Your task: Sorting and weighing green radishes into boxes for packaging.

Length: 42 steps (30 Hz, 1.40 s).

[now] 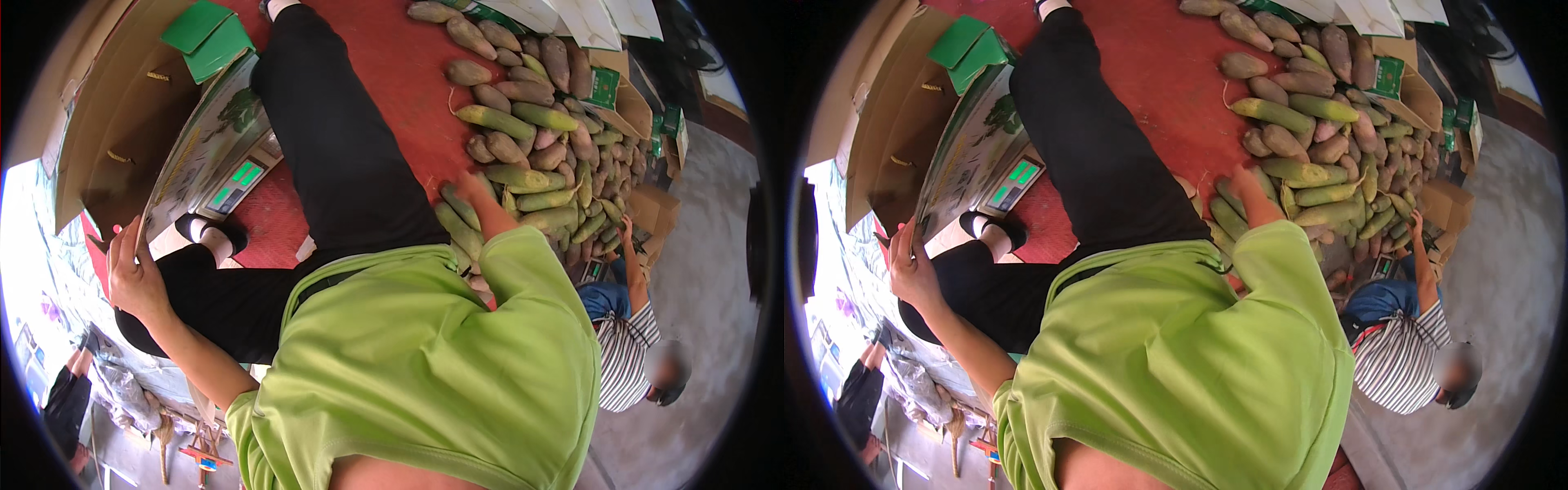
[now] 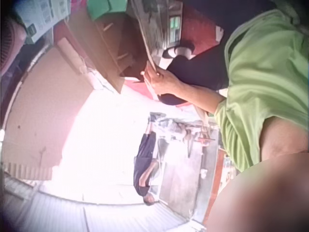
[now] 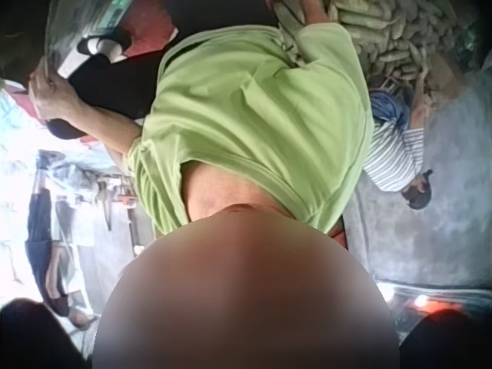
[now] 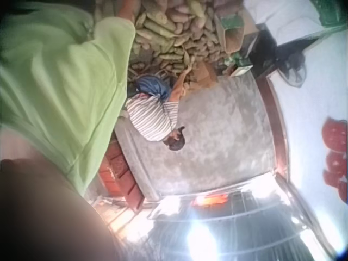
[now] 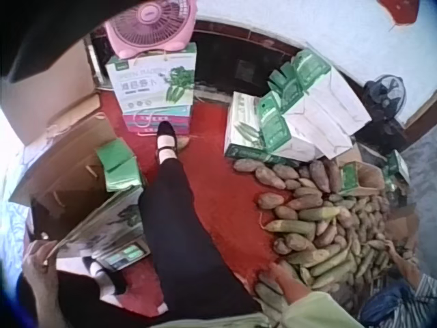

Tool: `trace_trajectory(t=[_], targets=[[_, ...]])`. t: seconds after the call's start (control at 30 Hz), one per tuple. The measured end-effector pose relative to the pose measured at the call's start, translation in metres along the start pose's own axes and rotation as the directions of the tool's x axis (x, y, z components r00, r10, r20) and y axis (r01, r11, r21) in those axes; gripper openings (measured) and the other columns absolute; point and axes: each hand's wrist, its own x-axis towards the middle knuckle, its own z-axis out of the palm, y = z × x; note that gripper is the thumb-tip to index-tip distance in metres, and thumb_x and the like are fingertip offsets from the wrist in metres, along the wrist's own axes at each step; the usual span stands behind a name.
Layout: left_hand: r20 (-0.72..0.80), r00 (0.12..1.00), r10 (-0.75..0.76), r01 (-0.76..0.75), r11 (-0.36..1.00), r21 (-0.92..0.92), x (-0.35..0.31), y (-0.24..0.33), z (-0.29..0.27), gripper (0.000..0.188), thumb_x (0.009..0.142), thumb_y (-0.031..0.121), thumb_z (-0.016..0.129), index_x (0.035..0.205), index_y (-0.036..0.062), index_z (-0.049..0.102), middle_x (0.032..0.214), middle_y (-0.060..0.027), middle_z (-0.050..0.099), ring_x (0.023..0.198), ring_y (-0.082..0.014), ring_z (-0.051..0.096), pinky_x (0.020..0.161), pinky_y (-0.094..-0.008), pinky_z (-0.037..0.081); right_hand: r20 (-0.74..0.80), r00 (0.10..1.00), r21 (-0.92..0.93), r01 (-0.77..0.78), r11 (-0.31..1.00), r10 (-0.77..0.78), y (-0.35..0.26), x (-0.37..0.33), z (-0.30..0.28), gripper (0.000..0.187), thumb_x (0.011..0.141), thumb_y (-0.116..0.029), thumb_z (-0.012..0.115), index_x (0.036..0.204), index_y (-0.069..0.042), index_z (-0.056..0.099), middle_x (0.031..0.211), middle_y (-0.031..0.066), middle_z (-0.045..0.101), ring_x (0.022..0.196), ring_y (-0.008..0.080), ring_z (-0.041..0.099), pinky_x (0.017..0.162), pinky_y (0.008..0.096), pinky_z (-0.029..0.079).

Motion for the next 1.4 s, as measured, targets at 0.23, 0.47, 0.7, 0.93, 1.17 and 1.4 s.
trace_trajectory(t=[0.23,0.47,0.7,0.93,1.17,1.4], targets=[[-0.028,0.999,-0.026,0.025,0.999,-0.027,-0.002,-0.001,-0.008,0.024,0.08,0.006,0.065,0.101,0.0152,0.071,0.096,-0.0017,0.068,0.09,-0.0211,0.066,0.074,-0.0298,0.052,0.185,0.953,-0.023,-0.241,0.97,0.241,-0.044,-0.066,-0.03,0.09,0.066,-0.016,0.074,0.145,-0.015,0.029,0.135,0.0174,0.048,0.129,0.0392,0.041,0.099,0.046,0.043],[-0.047,0.999,0.008,-0.012,0.997,-0.081,0.005,0.009,-0.012,0.026,0.074,0.003,0.066,0.097,0.0142,0.071,0.092,-0.0002,0.068,0.086,-0.0208,0.065,0.072,-0.0313,0.051,0.108,0.951,-0.016,-0.289,0.957,0.289,-0.036,-0.064,-0.02,0.089,0.06,-0.02,0.082,0.136,-0.013,0.036,0.13,0.0146,0.052,0.122,0.0334,0.049,0.096,0.0462,0.045],[-0.037,0.999,0.004,-0.005,0.999,-0.044,0.001,0.006,-0.014,0.031,0.069,0.002,0.066,0.097,0.0164,0.071,0.094,0.003,0.066,0.087,-0.0188,0.063,0.073,-0.0318,0.052,-0.13,0.991,0.424,0.044,0.905,0.013,-0.045,-0.048,-0.049,0.08,0.062,-0.01,0.084,0.127,-0.003,0.039,0.114,0.0228,0.059,0.11,0.0351,0.058,0.09,0.0402,0.047],[-0.034,0.999,-0.002,0.001,0.999,-0.036,-0.001,0.003,-0.015,0.029,0.07,0.004,0.066,0.096,0.0176,0.069,0.092,0.005,0.065,0.087,-0.0177,0.063,0.072,-0.0328,0.052,-0.581,0.768,0.626,0.633,0.455,-0.268,-0.168,-0.061,-0.222,0.065,0.066,0.007,0.076,0.121,-0.002,0.043,0.111,0.0085,0.056,0.102,0.0209,0.055,0.091,0.0339,0.045],[-0.008,1.0,0.002,-0.003,0.999,-0.046,-0.001,0.001,-0.018,0.026,0.073,0.009,0.067,0.097,0.018,0.068,0.091,0.0051,0.063,0.087,-0.0176,0.062,0.072,-0.0331,0.052,-0.841,0.332,0.356,0.934,0.026,-0.428,-0.313,-0.192,-0.413,0.065,0.07,0.0,0.078,0.125,-0.001,0.043,0.117,0.0087,0.055,0.109,0.0201,0.056,0.097,0.036,0.044],[-0.007,1.0,0.009,-0.01,0.997,-0.072,-0.001,-0.001,-0.019,0.028,0.071,0.007,0.067,0.098,0.0171,0.069,0.09,0.0043,0.063,0.086,-0.0181,0.062,0.073,-0.0337,0.052,-0.589,0.066,0.23,0.969,-0.089,-0.805,-0.467,-0.248,-0.42,0.046,0.064,-0.009,0.08,0.104,0.001,0.06,0.097,0.0138,0.066,0.087,0.0234,0.066,0.082,0.0329,0.051]])
